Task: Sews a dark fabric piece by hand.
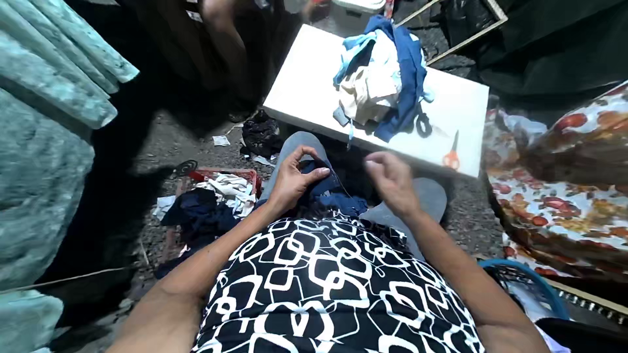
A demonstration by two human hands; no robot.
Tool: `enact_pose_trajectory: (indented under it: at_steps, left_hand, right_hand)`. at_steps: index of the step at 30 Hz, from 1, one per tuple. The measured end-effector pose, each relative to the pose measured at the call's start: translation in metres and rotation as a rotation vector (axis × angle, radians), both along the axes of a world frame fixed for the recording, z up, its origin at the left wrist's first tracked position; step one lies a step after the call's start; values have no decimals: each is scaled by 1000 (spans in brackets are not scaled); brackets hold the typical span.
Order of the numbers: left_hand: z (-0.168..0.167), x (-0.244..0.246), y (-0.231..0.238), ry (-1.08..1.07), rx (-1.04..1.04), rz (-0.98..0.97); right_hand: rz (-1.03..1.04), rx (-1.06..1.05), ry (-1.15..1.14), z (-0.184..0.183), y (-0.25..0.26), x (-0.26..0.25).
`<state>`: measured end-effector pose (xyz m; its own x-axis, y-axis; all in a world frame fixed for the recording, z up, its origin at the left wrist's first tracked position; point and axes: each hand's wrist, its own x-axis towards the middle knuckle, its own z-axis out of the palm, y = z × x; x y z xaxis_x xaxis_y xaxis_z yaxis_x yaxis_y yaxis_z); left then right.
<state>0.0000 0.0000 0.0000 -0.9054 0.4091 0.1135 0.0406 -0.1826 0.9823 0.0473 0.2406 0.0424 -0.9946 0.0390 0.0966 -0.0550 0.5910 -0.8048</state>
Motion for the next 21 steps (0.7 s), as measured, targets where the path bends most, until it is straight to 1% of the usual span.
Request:
enact_pose_trajectory:
  at_steps: [3,5,7,11,14,16,18,21]
  left_hand:
    - [-9,0,-14,63,-4,-6]
    - [-22,-8,-13,114,9,6]
    - [-27,-10,-8,143,22,13]
    - [-5,3,-15,194,5,-63]
    - [6,5,-15,197,-7,-73]
    - [0,1,-11,205,3,-50]
    - [-15,-8,-4,212,-6,-3]
    - [-16,-10,-6,204,-31,-5]
  right_hand:
    - [179,-170,-33,-18,-34,-21]
    - [217,-182,-25,-22,-41,-24]
    - [224,-162,0,-26,-43,-25]
    - [214,-106,40,-26,-40,-21]
    - [234,-96,26,-25,-39,-17]
    - [236,-115,31,-27,-40,-15]
    - [236,-107,72,-30,-39,-15]
    - [213,-92,112,-27,-37,-16]
